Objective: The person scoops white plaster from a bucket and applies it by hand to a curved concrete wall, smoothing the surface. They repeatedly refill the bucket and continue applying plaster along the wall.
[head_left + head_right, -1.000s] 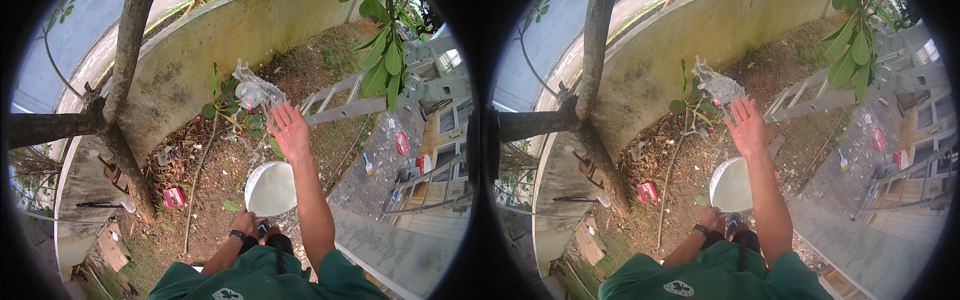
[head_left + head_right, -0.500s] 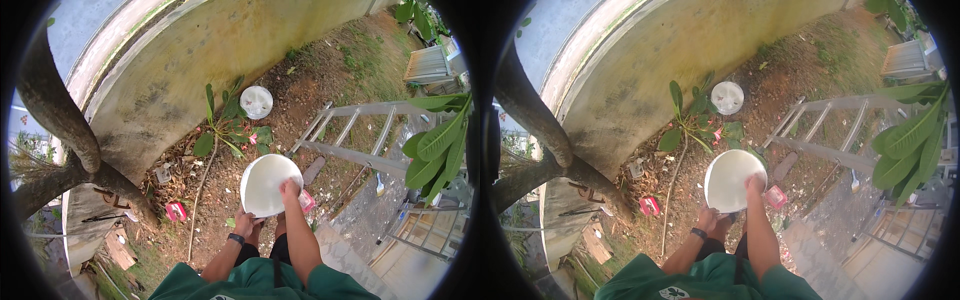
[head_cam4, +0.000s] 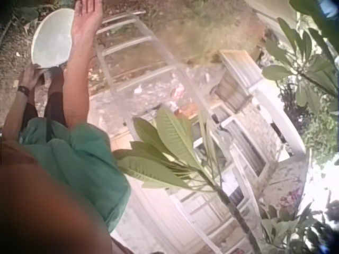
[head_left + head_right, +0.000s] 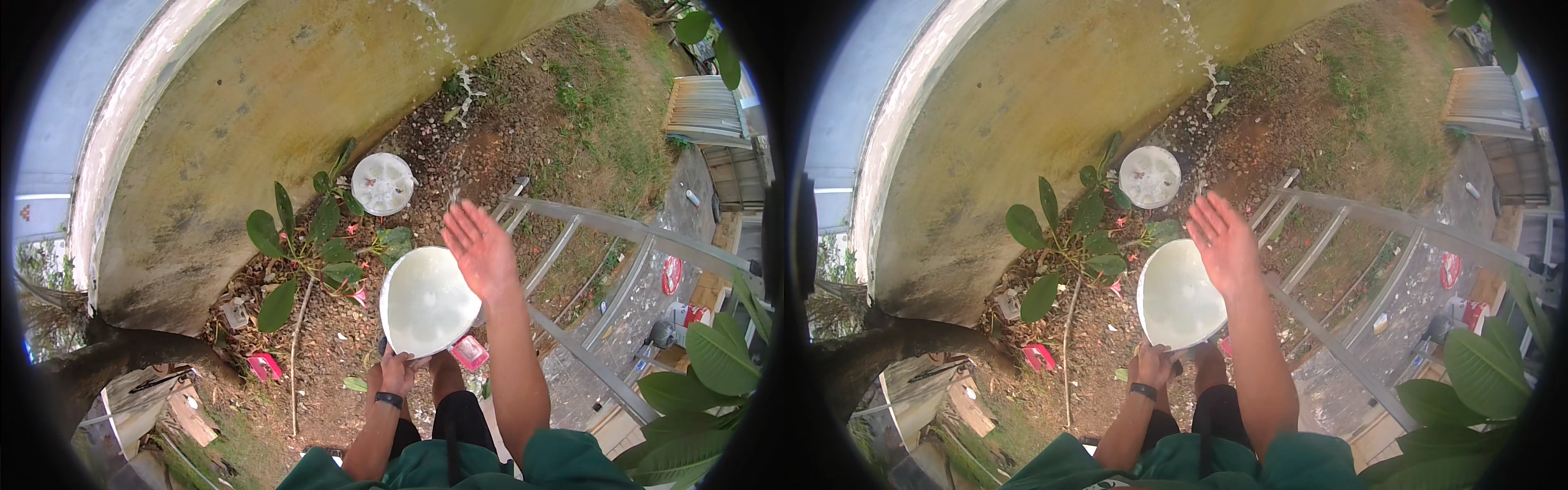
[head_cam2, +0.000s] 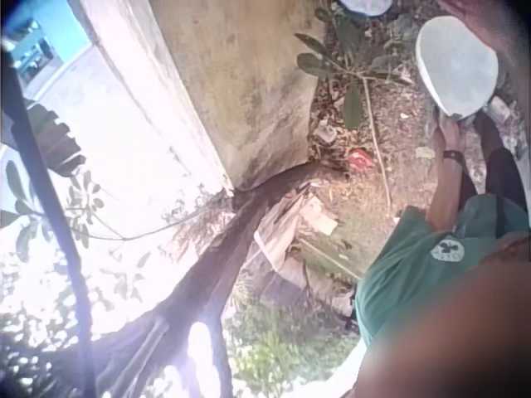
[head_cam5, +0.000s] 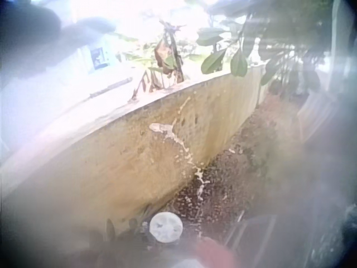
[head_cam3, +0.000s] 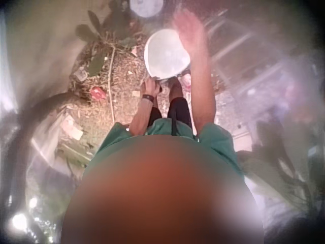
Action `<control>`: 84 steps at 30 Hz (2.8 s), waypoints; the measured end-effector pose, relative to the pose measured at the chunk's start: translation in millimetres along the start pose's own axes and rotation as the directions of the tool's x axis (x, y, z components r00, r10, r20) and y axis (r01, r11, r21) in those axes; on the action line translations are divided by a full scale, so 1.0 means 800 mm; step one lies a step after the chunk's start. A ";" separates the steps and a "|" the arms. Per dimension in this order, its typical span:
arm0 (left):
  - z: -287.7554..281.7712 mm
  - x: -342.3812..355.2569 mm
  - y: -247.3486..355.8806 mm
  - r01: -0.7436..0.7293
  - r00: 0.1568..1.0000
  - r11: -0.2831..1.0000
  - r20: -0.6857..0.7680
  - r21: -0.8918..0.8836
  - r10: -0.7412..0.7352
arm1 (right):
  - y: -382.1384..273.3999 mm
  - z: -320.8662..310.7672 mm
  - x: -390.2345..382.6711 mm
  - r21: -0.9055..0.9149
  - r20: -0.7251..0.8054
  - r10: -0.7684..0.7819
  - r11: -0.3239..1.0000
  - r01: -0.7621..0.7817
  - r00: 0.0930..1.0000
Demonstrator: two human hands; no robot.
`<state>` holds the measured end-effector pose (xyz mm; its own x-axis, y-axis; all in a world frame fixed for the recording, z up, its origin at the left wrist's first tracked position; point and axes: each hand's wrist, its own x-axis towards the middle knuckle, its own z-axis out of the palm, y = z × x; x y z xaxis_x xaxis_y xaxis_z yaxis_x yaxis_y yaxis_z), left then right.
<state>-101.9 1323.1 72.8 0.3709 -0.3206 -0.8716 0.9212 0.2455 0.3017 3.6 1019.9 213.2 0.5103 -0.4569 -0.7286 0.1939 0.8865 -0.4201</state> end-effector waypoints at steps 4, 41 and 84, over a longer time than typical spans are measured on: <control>0.056 0.032 0.015 -0.029 0.998 1.000 0.046 -0.004 0.029 | 0.077 -0.127 0.064 -0.020 -0.469 0.113 0.990 -0.138 0.876; 0.310 0.228 0.228 0.018 0.983 0.945 0.167 0.326 -0.077 | 0.018 -0.052 0.379 -0.593 -0.771 -0.329 0.683 -0.426 0.545; 0.384 0.239 0.211 0.008 0.991 0.957 0.127 0.290 -0.047 | -0.091 -0.069 0.421 -0.774 -0.465 -0.249 0.580 -0.254 0.850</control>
<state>160.3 1022.0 75.8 0.3392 -0.4451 -0.8287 0.9187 -0.0326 0.3936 115.4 797.7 -31.5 -0.0040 -0.6429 -0.7660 -0.6658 0.5732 -0.4776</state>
